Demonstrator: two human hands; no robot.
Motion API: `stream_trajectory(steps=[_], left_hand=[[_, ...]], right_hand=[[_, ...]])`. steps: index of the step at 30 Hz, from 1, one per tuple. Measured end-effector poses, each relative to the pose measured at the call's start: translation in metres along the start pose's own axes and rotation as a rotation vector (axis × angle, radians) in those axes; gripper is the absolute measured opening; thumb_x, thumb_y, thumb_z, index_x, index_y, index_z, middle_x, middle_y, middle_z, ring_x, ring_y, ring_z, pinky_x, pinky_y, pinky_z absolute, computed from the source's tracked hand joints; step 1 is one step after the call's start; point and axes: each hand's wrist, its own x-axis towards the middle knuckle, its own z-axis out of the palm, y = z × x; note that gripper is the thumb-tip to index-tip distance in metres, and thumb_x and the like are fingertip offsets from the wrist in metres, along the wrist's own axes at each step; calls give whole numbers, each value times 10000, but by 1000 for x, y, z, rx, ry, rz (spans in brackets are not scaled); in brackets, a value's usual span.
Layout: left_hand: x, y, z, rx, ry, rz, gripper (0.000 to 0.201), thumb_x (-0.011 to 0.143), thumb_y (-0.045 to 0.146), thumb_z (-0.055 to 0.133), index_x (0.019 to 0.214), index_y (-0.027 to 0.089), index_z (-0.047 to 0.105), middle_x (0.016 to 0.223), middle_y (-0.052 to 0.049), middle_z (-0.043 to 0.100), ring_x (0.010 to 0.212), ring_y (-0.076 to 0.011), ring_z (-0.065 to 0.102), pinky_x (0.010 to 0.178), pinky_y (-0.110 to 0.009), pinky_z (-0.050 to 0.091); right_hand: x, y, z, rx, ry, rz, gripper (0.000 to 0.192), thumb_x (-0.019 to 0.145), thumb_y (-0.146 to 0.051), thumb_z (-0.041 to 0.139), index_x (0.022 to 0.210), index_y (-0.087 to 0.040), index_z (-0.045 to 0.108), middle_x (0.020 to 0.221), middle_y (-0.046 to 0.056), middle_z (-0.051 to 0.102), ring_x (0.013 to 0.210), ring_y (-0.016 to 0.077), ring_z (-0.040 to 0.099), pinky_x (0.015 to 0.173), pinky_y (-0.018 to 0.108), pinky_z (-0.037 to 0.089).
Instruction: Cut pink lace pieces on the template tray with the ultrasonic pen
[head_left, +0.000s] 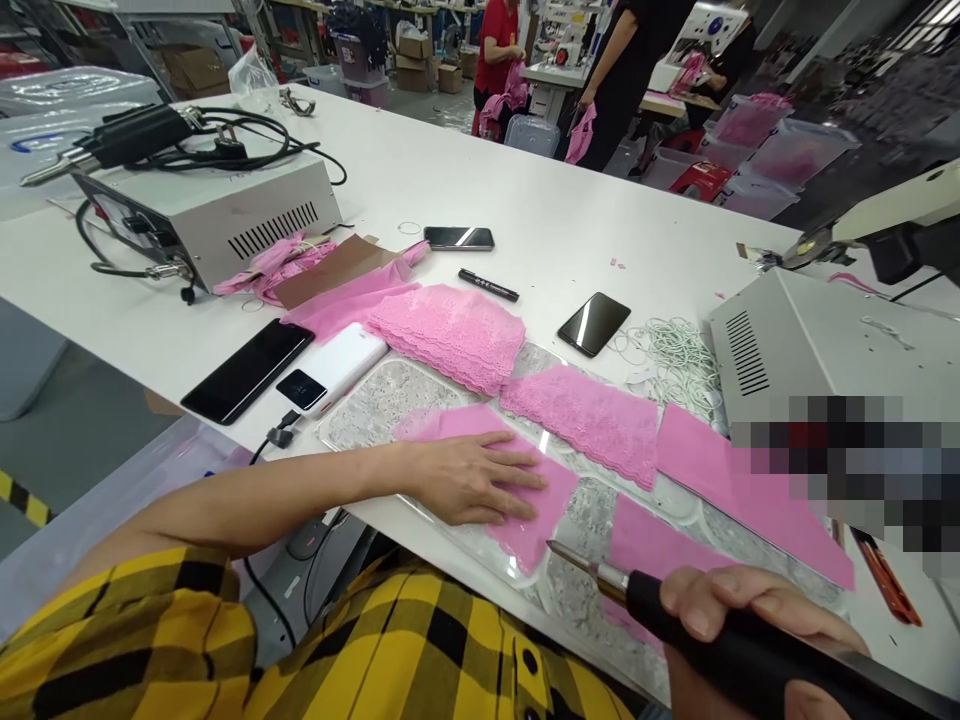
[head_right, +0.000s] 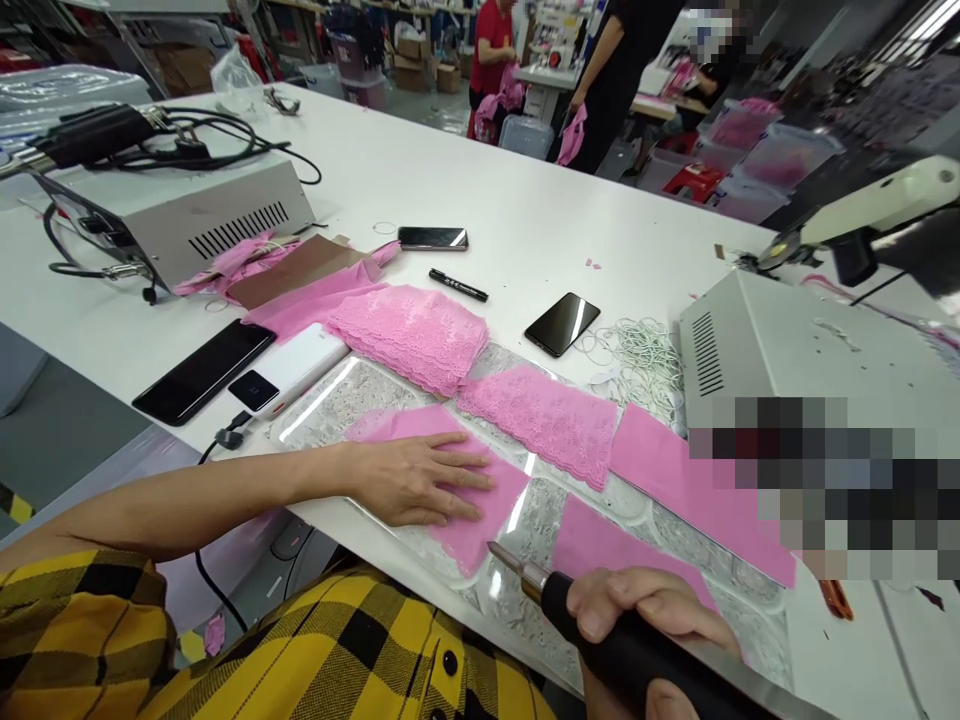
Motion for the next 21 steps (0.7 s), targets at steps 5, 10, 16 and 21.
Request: stream_trajectory(steps=[5, 10, 16, 21], left_hand=[[1, 0, 3, 49, 12, 23, 369, 1007, 334, 458, 1348, 274, 588, 1527, -3, 421, 1487, -205, 259, 1249, -450, 56], [4, 3, 3, 83, 21, 25, 373, 1003, 347, 468, 1350, 272, 585, 1523, -6, 428, 1482, -202, 271, 1250, -446, 73], [-3, 3, -4, 105, -9, -87, 386, 1010, 340, 469, 1381, 274, 551, 1537, -6, 404, 1487, -198, 253, 1253, -444, 55], [-17, 1, -7, 123, 15, -177, 398, 1025, 358, 438, 1405, 269, 521, 1557, -13, 367, 1494, -198, 234, 1250, -454, 15]], right_hand=[[2, 10, -1, 7, -72, -3, 192, 802, -323, 583, 941, -192, 607, 845, 16, 572, 630, 129, 552, 599, 342, 532], [1, 16, -8, 17, -58, 10, 178, 804, -302, 561, 941, -193, 596, 841, 17, 567, 631, 129, 551, 586, 335, 521], [6, 15, -11, 66, -34, 42, 183, 796, -305, 552, 941, -206, 605, 867, 20, 555, 637, 133, 541, 598, 344, 511], [7, 10, -10, 53, 13, 35, 173, 776, -305, 538, 906, -215, 609, 848, 17, 533, 626, 142, 510, 585, 354, 481]])
